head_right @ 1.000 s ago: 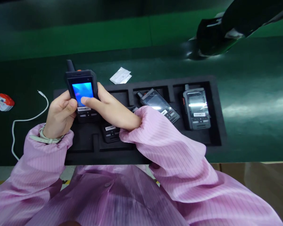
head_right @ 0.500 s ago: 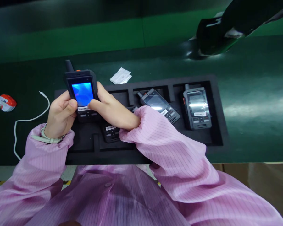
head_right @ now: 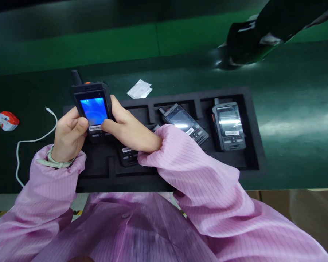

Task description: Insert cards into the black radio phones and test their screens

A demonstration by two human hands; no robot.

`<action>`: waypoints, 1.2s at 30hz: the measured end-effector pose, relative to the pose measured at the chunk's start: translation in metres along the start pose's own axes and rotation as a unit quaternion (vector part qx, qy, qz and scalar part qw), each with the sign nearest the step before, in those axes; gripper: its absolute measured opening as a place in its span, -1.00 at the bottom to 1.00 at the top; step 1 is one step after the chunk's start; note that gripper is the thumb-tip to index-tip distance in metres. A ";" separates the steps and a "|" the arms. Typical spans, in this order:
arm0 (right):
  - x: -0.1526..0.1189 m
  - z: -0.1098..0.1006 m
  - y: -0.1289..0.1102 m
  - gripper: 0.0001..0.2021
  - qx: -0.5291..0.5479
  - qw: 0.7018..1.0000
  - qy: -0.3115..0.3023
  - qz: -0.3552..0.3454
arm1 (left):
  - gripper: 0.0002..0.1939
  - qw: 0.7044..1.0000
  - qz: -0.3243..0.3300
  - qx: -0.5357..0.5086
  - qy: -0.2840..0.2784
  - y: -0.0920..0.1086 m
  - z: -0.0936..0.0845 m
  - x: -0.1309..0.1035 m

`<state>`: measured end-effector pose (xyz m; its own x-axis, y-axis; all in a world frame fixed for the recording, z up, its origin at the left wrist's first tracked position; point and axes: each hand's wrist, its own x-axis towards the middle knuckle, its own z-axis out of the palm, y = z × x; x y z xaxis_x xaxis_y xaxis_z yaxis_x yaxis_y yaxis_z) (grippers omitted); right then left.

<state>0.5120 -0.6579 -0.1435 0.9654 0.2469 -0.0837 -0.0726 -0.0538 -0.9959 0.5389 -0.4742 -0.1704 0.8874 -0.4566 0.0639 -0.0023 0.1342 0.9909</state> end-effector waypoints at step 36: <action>0.002 0.000 0.002 -0.43 0.023 1.000 -0.008 -0.020 | -0.46 1.000 -0.009 -0.007 0.010 0.000 0.000 0.001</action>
<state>0.5136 -0.6580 -0.1457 0.9638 0.2631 -0.0431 -0.0448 0.0006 -0.9990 0.5398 -0.4748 -0.1704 0.8962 -0.4415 0.0441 0.0195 0.1386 0.9902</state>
